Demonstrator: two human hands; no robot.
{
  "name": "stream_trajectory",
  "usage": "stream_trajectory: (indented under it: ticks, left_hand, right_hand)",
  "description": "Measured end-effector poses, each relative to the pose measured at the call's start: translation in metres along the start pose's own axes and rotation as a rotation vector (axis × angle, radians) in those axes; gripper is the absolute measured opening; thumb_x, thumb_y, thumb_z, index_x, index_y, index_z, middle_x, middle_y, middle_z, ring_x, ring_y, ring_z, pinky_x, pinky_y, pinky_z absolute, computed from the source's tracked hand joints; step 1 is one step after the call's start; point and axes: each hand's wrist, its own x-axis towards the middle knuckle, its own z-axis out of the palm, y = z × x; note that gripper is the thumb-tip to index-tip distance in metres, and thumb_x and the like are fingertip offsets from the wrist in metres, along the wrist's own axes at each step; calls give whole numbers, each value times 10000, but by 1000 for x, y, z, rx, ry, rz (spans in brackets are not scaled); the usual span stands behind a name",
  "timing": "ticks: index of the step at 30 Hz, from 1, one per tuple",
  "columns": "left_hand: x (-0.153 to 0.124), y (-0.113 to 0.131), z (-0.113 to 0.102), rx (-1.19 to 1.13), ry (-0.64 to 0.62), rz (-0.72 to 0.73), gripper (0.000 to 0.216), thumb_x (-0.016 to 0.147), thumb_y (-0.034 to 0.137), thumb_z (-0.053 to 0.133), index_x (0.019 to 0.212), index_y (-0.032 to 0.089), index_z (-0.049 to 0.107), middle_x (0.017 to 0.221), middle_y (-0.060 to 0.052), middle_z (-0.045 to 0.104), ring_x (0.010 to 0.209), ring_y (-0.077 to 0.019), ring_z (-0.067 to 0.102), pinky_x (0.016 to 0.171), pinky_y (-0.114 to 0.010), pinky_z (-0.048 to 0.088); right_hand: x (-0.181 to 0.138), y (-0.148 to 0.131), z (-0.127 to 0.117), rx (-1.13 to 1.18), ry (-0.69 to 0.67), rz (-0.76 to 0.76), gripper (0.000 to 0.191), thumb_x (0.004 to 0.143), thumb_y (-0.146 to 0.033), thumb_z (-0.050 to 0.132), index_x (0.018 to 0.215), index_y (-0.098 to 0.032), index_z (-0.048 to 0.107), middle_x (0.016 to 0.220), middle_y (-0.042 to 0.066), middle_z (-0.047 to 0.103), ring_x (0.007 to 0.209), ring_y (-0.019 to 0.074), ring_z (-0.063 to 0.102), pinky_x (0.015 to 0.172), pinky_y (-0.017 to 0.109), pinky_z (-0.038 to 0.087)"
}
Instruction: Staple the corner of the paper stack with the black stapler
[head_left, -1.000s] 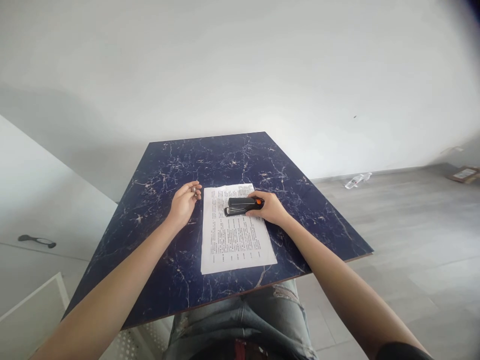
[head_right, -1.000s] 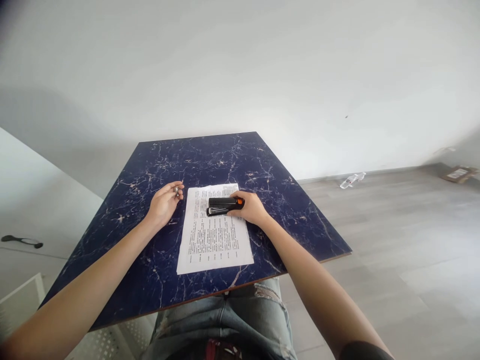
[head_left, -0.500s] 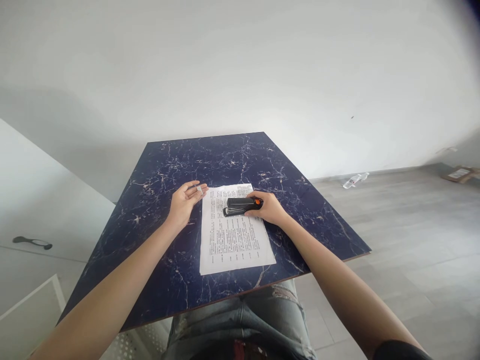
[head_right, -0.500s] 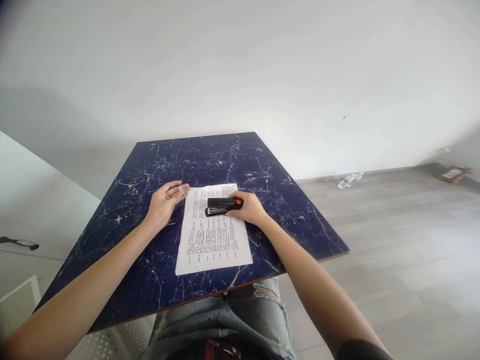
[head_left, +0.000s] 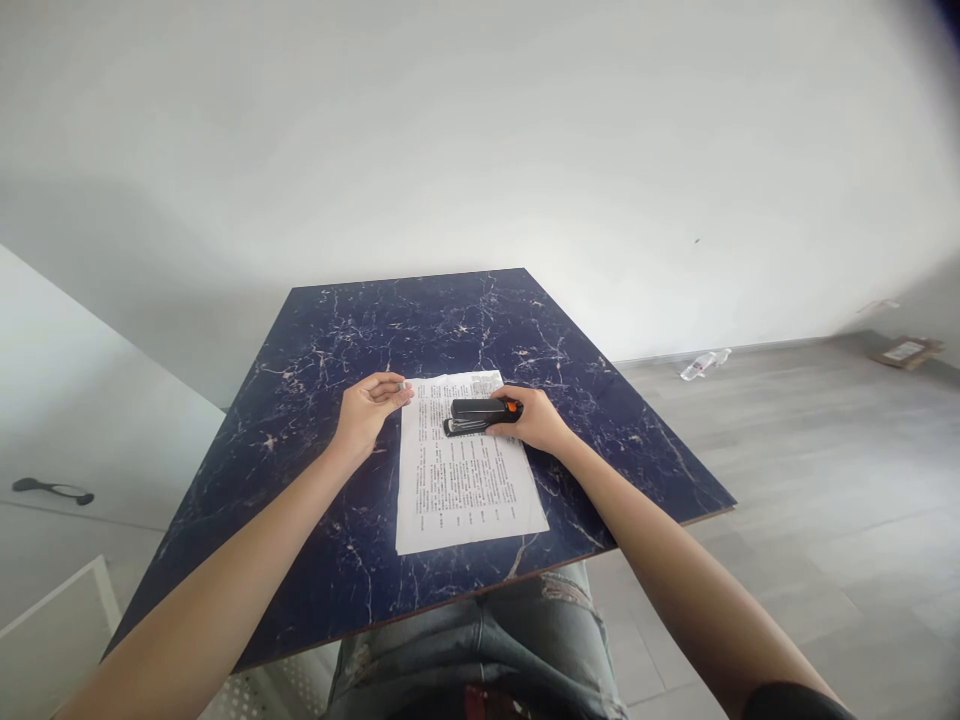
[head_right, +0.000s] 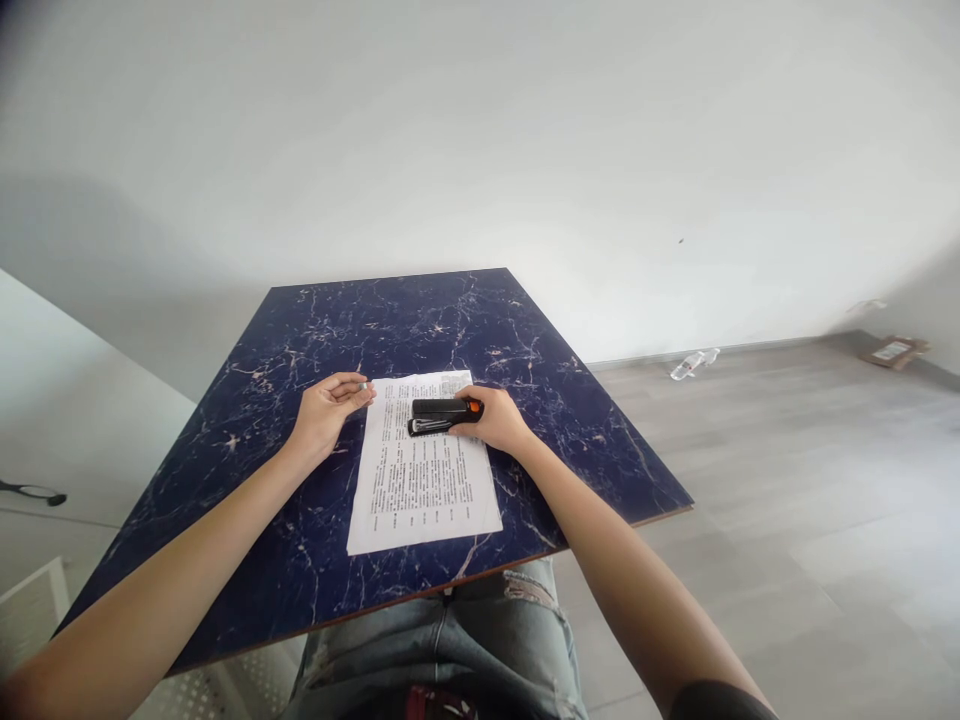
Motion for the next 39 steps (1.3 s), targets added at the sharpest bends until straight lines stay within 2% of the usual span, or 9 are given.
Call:
stream_trajectory:
  ticks: [3,15,20,23,26,29,32,36,39]
  left_hand:
    - [-1,1,1,5,-8,-6,444,619,364,993,950,159,781,925,-91,785,867,-238,756,867,-426,640]
    - [-3,3,4,3,-31,-20,425,668,431,964,940,162,779,910,-104,787,873,-263,764,900,-476,634]
    - [-2,1,3,70,-70,33,359,789,425,867,1012,169,752,917,-86,761,886,-248,741,875,-438,618]
    - [-2,0,2,315,-94,133,224,949,381,632,1028,190,719,887,-61,717,861,-230,702,826,-397,588]
    - [-7,2,4,733,-106,187,304,1008,307,411,898,196,673,933,-90,705,946,-258,680,922,-431,538]
    - [-17,5,8,1172,-54,139,302,997,430,497,913,177,640,1010,-168,688,1018,-342,665,941,-488,513]
    - [-24,6,11,1370,-34,108,425,914,557,660,1021,148,629,1048,-215,670,1000,-392,663,861,-494,525]
    - [-25,2,10,1363,-99,136,296,944,470,654,981,179,616,1017,-184,674,956,-371,671,839,-490,530]
    - [-23,-1,7,1300,-118,178,226,969,413,621,968,188,604,1007,-168,670,952,-363,671,858,-507,536]
  right_hand:
    - [0,-1,0,1,-1,2,344,704,-290,915,1001,-253,744,956,3,772,880,228,707,823,353,493]
    - [0,3,1,2,11,-22,353,707,-324,915,1011,-255,750,960,5,770,879,231,703,827,360,496]
    - [-1,5,1,-13,1,-37,350,731,-319,899,1037,-254,742,976,10,770,886,231,704,833,363,504]
    - [-2,0,4,-47,0,-126,386,783,-321,859,1135,-260,715,1106,51,760,995,257,701,884,392,519]
    - [-2,-9,11,-96,17,-210,418,864,-343,801,1253,-272,667,1230,82,736,1112,286,685,989,466,503]
    - [-2,-15,17,-133,28,-235,314,919,-273,738,1227,-273,678,1179,63,766,1047,270,714,1050,510,474]
    - [-4,-13,12,-119,122,-193,274,888,-249,748,1159,-255,713,1103,65,786,982,268,731,990,480,525]
    - [-7,-1,-16,-57,394,-36,333,849,-338,767,1159,-220,739,1061,82,791,949,278,739,880,435,576]
    - [-8,10,-35,-90,549,58,346,817,-359,775,1128,-206,760,1003,76,793,906,281,736,878,440,576]
